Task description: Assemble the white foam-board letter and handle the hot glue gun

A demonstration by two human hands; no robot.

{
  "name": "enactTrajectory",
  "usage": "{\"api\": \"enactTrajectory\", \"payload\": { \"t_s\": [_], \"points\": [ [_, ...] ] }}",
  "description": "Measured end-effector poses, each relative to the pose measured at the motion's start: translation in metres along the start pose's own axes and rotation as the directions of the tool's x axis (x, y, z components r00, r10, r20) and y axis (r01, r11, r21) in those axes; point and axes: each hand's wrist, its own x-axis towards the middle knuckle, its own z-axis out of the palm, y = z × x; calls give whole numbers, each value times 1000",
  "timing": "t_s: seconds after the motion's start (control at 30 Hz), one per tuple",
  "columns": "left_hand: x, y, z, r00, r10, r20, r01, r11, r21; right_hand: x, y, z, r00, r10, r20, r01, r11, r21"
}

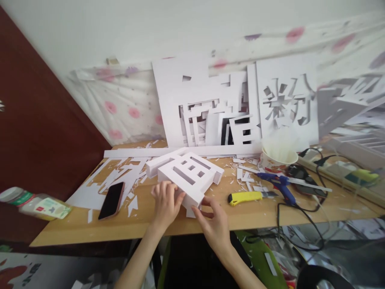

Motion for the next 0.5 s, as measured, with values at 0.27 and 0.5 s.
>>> {"api": "enactTrajectory", "payload": {
  "t_s": [0.27, 0.5],
  "points": [
    [10, 11, -2, 992, 9, -122, -12, 1000, -20, 7, -4, -4, 1000, -16, 7, 16, 1000, 24],
    [-33, -46, -53, 762, -497, -415, 344, 854, -391, 12, -11, -7, 999, 8, -47, -8, 1000, 13]
  ]
}}
